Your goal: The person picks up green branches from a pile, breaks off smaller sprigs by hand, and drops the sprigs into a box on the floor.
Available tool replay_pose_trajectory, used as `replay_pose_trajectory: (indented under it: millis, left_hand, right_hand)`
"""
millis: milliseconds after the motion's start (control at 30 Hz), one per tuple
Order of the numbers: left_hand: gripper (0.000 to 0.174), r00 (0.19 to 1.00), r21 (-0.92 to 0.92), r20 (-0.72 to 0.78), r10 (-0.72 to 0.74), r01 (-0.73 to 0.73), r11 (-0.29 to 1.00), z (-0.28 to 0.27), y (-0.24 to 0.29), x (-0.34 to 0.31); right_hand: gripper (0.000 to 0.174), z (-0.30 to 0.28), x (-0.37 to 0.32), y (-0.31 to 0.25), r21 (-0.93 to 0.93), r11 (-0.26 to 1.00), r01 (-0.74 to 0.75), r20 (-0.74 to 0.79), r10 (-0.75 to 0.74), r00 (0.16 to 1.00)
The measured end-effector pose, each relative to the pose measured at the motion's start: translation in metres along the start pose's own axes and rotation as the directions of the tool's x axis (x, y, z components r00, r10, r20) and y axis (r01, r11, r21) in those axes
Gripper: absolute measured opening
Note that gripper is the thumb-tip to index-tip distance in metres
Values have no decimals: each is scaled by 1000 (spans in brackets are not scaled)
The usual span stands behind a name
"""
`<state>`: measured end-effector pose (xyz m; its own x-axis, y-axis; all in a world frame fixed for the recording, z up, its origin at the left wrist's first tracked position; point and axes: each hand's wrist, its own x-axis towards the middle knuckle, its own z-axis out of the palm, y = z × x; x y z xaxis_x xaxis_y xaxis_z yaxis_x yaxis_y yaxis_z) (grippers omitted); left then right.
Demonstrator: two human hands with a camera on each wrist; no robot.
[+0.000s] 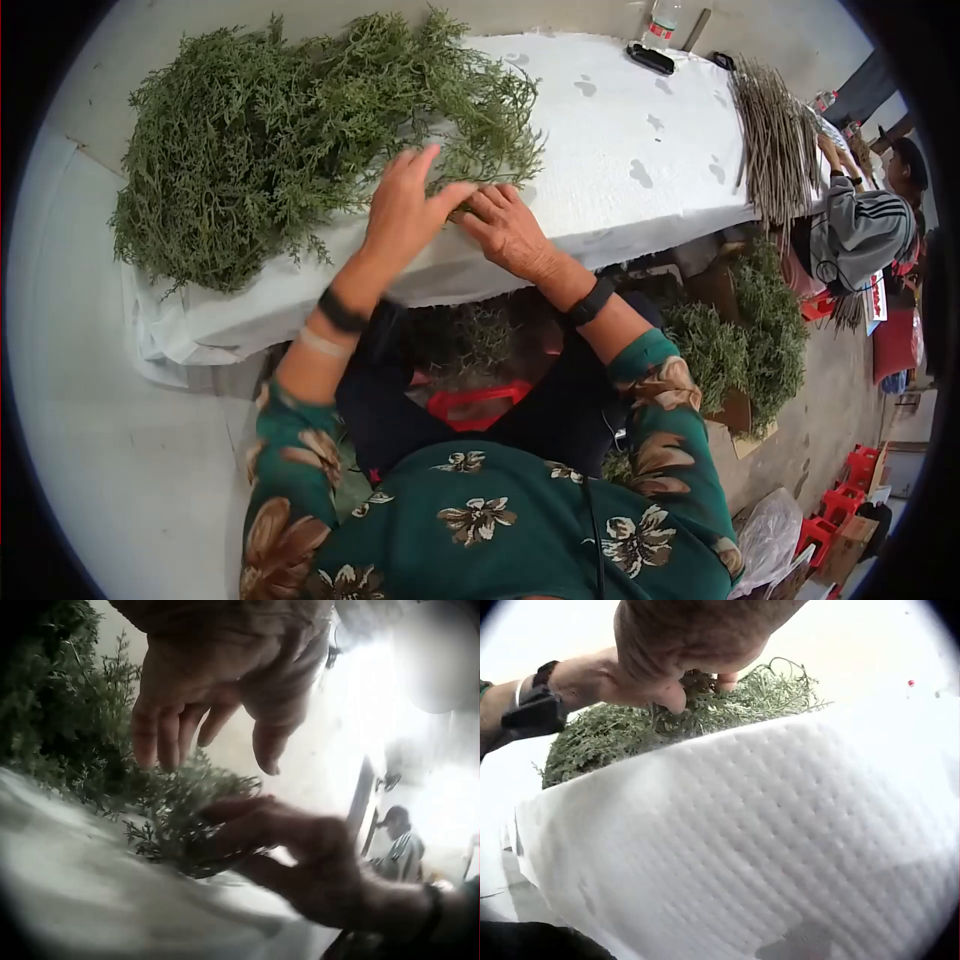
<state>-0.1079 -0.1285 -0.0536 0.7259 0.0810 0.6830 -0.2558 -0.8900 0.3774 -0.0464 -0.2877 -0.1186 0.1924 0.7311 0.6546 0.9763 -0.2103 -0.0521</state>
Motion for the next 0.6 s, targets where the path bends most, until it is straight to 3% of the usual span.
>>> replay_pose_trajectory:
  millis: [33, 67, 133, 167, 200, 267, 300, 367, 433, 467, 533, 600]
  left_hand:
    - [29, 1000, 109, -9, 11, -10, 994, 22, -10, 7]
    - [29, 1000, 106, -17, 13, -11, 994, 34, -15, 13]
    - [30, 950, 132, 264, -165, 134, 982, 47, -26, 19]
    - [30, 948, 136, 269, -170, 138, 981, 54, -39, 23]
    - [29, 927, -54, 232, -295, 315, 947, 58, -57, 28]
    - [27, 823, -400, 145, -550, 557, 728, 39, -72, 39]
    - [25, 732, -546, 100, -674, 606, 578, 16, -73, 50]
    - [17, 525, -762, 43, -850, 568, 311, -14, -94, 63]
    - [18, 557, -732, -7, -831, 564, 384, -37, -101, 59]
    - [19, 596, -695, -48, -801, 556, 456, -44, -103, 60]
    - [20, 646, -660, -78, -760, 537, 525, -43, -98, 59]
    - [26, 806, -405, -61, -589, 520, 752, -27, -89, 47]
  right_hand:
    - [24, -5, -1, -2, 9, 1000, -3, 9, 3, 1000]
    - [24, -9, 0, -3, 20, 1000, -4, 17, 4, 1000]
    - [24, -12, -1, -7, 41, 999, -9, 16, 9, 1000]
    - [23, -13, -5, -10, 20, 998, -57, 21, 56, 998]
    - [22, -15, -9, -11, -3, 995, -101, 27, 101, 995]
    - [21, -20, -16, -4, -29, 990, -136, 28, 137, 990]
    - [21, -23, -21, 5, 20, 986, -164, -91, 165, 982]
    - [21, -33, -30, 27, 102, 965, -242, -296, 262, 918]
    - [18, -55, -37, 60, 520, 711, -474, -290, 668, 685]
    - [15, -69, -42, 73, 794, 313, -521, -57, 892, 448]
    - [14, -79, -54, 91, 837, 264, -480, -40, 904, 427]
    - [15, -85, -69, 106, 908, 155, -390, 10, 921, 389]
